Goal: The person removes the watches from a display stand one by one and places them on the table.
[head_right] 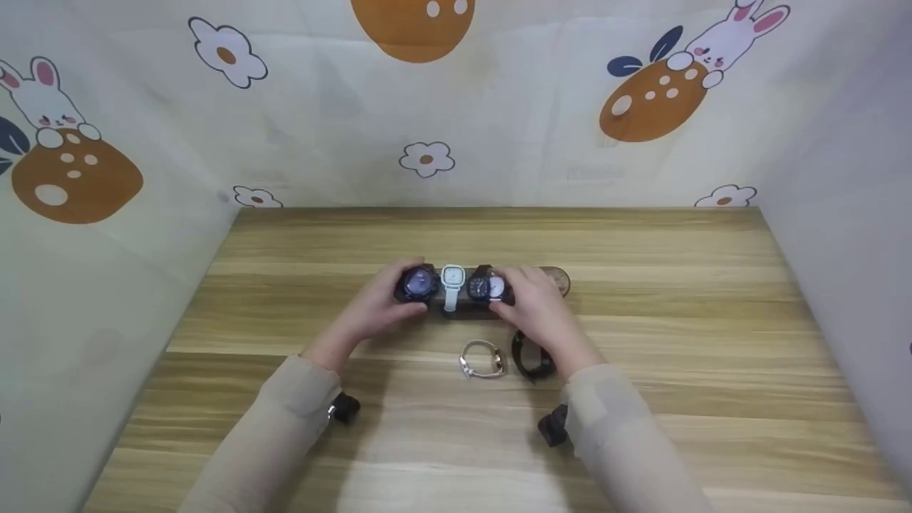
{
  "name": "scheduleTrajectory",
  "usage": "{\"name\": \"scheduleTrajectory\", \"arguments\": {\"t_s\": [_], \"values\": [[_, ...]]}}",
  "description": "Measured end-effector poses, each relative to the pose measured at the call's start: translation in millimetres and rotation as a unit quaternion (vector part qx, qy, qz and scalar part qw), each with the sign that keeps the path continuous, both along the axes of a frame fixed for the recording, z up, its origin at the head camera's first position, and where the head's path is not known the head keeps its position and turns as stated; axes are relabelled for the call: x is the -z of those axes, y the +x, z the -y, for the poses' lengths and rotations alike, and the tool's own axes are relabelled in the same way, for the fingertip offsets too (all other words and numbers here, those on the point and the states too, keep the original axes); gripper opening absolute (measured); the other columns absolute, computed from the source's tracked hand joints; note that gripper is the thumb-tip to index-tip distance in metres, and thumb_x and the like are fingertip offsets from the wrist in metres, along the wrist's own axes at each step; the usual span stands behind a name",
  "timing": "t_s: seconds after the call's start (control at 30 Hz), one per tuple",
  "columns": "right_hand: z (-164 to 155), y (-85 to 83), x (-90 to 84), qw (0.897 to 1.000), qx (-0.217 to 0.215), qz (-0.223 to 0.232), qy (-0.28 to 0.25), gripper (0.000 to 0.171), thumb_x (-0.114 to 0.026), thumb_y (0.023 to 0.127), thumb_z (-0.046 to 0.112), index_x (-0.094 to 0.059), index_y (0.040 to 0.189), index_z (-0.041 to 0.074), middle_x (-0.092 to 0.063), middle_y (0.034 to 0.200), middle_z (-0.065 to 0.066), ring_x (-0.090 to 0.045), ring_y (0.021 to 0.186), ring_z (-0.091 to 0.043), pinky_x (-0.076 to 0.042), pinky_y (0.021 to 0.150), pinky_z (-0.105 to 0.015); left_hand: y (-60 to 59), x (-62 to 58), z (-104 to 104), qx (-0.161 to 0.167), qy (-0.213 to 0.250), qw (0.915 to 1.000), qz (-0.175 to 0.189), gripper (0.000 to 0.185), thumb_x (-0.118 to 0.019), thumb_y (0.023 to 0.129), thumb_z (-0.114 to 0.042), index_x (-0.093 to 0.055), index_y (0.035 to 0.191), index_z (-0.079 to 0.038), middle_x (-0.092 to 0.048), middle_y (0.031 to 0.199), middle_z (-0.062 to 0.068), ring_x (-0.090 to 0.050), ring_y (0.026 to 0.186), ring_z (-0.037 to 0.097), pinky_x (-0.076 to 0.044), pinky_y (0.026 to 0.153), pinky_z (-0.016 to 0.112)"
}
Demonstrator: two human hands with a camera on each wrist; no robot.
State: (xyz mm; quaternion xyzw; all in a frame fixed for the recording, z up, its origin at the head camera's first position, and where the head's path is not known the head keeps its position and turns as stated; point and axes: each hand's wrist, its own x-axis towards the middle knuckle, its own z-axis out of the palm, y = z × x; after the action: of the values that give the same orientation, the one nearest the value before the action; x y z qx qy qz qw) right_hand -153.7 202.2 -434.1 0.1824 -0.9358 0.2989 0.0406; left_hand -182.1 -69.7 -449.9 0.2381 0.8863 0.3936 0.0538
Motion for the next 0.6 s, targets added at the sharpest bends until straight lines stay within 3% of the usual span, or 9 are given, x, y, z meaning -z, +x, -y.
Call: {"name": "scheduleTrajectory", "arguments": {"t_s": [0.6], "values": [[3.1,-2.9,1.3,1.000,0.009,0.018,0.011,0.057,-0.073,0.079,0.012,-0.051,0.130,0.000,-0.057,0.114,-0.022,-0.053,0.104,-0.036,-0.044,0.091,-0.051,-0.3,0.1,0.6,0.001,-0.006,1.0000,-0.005,0.069,-0.074,0.079,-0.019,-0.039,0.138,-0.009,-0.045,0.137,0.014,-0.041,0.126,0.027,-0.029,0.108,0.038]]}}
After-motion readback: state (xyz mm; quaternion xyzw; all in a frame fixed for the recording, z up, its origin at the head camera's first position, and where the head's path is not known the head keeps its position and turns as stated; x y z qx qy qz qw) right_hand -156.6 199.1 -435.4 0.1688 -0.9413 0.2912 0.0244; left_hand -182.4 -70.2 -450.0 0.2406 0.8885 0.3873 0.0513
